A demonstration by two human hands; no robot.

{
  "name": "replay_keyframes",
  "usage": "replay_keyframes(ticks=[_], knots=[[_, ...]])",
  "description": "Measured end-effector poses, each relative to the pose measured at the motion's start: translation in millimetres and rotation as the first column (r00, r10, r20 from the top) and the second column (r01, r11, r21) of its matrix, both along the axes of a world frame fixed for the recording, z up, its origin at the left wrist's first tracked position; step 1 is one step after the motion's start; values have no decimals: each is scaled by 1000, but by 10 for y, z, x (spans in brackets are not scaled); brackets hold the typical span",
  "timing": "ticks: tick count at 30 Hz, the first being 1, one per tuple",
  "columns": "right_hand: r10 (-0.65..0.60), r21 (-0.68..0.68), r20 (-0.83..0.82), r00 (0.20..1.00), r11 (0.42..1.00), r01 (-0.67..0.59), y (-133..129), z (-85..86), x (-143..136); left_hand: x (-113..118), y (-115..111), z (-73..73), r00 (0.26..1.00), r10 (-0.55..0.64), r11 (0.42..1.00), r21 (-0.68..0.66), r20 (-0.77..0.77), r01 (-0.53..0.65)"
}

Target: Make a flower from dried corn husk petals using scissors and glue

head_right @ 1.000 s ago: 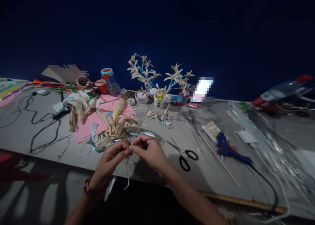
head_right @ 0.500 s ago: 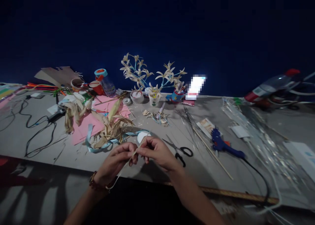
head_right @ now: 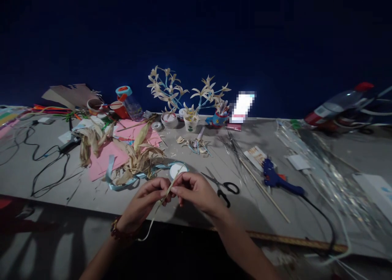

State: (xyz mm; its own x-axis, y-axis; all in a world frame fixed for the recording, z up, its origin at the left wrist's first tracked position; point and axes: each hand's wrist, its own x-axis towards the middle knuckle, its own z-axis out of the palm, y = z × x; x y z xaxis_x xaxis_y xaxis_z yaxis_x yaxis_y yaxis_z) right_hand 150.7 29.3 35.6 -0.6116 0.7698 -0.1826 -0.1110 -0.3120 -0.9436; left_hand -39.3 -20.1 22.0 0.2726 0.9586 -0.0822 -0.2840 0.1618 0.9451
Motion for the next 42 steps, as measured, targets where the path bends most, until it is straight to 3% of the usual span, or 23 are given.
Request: replay_keyframes(ticks=[12, 23, 29, 31, 33, 36, 38, 40, 42], knots=[[-70, 48, 22, 997, 997, 69, -8, -19, -78, 37, 19, -65, 998, 46, 998, 44, -51, -43], [-222, 362, 192, 956, 922, 142, -60, -92, -96, 43, 60, -84, 996, 19, 997, -80, 86, -12], [-393, 255, 110, 913, 899, 356, 132, -19, 121, 1, 12, -88, 976, -7, 989, -143, 218, 39], [-500, 253, 59, 864, 845, 472, 235, -4, 265, -30, -5, -102, 971, -8, 988, -147, 239, 44], [-633, 255, 7, 774, 750, 611, 347, 5, 440, -64, -17, -110, 969, -13, 988, -145, 248, 50], [-818, 228, -115, 564, 531, 816, 488, 22, 719, -116, -28, -107, 976, 6, 991, -133, 217, 24], [-874, 210, -185, 449, 411, 887, 532, 38, 869, -146, -32, -99, 984, 33, 992, -126, 173, -11], [-894, 201, -221, 390, 350, 915, 520, 49, 948, -167, -35, -93, 990, 64, 992, -118, 129, -49], [-890, 201, -223, 398, 358, 912, 458, 45, 938, -178, -35, -88, 992, 97, 990, -108, 80, -88]])
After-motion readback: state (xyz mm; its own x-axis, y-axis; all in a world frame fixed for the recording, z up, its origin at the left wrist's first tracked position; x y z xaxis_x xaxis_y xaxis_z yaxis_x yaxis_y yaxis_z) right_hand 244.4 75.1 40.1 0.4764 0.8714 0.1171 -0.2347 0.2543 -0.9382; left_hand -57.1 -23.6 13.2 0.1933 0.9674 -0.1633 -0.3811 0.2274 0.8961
